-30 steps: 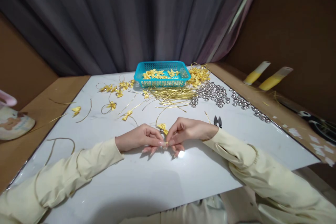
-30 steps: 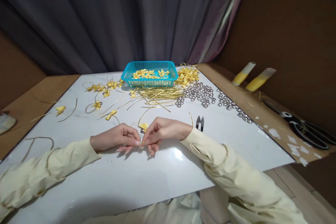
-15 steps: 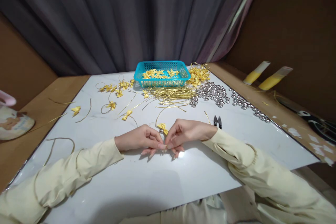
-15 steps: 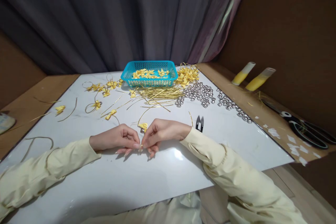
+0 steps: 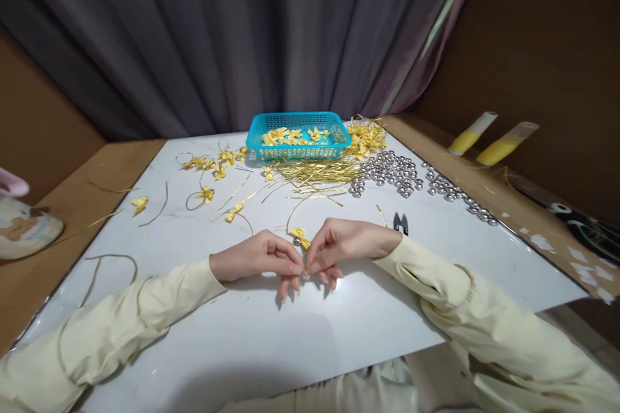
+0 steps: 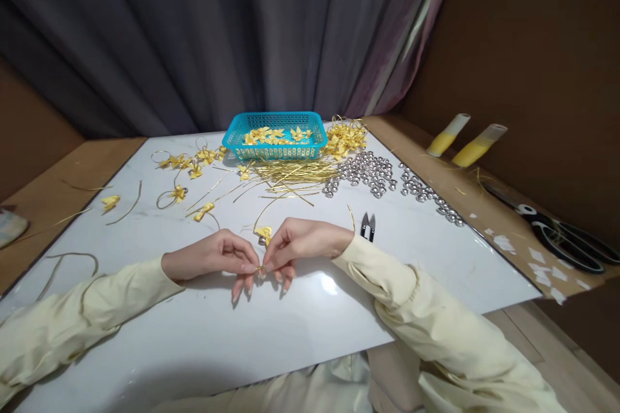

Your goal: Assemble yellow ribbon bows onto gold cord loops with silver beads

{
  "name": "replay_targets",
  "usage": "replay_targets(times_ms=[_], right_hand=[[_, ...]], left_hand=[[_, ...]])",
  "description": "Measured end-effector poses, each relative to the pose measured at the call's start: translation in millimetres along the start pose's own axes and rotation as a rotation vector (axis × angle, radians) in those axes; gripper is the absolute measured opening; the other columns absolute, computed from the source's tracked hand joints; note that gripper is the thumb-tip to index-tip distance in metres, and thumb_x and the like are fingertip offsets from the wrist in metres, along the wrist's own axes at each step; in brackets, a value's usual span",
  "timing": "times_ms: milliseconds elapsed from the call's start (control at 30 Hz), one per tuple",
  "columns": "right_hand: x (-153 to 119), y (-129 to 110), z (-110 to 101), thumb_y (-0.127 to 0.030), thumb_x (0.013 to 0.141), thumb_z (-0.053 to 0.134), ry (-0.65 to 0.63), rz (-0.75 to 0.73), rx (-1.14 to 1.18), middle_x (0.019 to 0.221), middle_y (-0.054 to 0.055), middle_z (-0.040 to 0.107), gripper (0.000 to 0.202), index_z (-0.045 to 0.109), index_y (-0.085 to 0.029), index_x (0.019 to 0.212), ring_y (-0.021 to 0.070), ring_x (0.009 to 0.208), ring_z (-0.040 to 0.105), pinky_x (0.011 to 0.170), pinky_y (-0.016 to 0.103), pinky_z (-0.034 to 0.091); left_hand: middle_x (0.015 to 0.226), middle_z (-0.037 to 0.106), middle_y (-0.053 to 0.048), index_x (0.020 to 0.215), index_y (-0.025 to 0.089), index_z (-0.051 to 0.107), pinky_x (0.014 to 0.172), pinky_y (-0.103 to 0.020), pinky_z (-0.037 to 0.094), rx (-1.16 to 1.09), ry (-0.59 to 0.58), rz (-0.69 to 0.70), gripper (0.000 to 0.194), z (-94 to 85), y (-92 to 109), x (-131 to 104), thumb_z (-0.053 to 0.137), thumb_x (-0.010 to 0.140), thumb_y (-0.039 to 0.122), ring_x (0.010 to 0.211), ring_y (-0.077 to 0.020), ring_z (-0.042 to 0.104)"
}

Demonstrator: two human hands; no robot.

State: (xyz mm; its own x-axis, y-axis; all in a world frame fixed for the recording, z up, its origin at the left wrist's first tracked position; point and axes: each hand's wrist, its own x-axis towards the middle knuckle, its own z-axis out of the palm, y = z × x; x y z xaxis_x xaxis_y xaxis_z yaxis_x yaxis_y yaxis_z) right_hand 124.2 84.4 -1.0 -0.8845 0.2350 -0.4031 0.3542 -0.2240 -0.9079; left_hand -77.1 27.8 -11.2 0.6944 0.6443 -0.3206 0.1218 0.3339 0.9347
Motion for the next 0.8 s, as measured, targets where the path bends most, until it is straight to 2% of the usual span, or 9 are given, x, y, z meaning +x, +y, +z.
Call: replay_targets(times_ms=[233, 533, 700, 800], right_hand=[[-5, -4, 0, -0.023, 0.07, 0.067, 0.05, -0.015, -0.025, 0.056, -0.001, 0.062, 0.019, 0.068, -0.006, 0.078, 0.0055, 0.04, 0.054, 0.043, 0.018, 0.047], [-8, -7, 2, -0.026, 0.069, 0.068, 0.024, -0.019, -0.05, 0.057, -0.001, 0.062, 0.022, 0.069, -0.007, 0.08, 0.006, 0.042, 0.056, 0.046, 0.019, 0.048], [-9, -5, 4, -0.025, 0.072, 0.062, 0.143, -0.024, -0.219, 0.054, -0.001, 0.06, 0.021, 0.07, -0.008, 0.084, 0.0068, 0.044, 0.054, 0.042, 0.017, 0.046], [-11, -6, 7, -0.025, 0.075, 0.057, 0.221, -0.028, -0.389, 0.056, 0.001, 0.061, 0.024, 0.071, -0.01, 0.088, 0.0073, 0.046, 0.053, 0.039, 0.015, 0.041]], left_hand=[[0.066, 0.067, -0.003, 0.08, 0.01, 0.068, 0.049, -0.018, 0.045, 0.141, 0.143, -0.056, 0.02, 14.3, 10, -7, 0.063, 0.077, 0.03, 0.047, -0.0068, 0.053], [0.062, 0.066, -0.001, 0.076, 0.011, 0.066, 0.051, -0.017, 0.042, 0.225, 0.139, -0.059, 0.021, 11.9, 15, -8, 0.061, 0.079, 0.031, 0.048, -0.0059, 0.051], [0.067, 0.067, -0.003, 0.078, 0.011, 0.065, 0.053, -0.02, 0.045, 0.317, 0.232, -0.042, 0.024, 17.9, 15, -10, 0.056, 0.081, 0.034, 0.051, -0.0094, 0.057], [0.069, 0.069, -0.004, 0.078, 0.012, 0.066, 0.057, -0.02, 0.044, 0.574, 0.307, 0.062, 0.023, 20.9, 14, -11, 0.051, 0.085, 0.029, 0.056, -0.0104, 0.06]])
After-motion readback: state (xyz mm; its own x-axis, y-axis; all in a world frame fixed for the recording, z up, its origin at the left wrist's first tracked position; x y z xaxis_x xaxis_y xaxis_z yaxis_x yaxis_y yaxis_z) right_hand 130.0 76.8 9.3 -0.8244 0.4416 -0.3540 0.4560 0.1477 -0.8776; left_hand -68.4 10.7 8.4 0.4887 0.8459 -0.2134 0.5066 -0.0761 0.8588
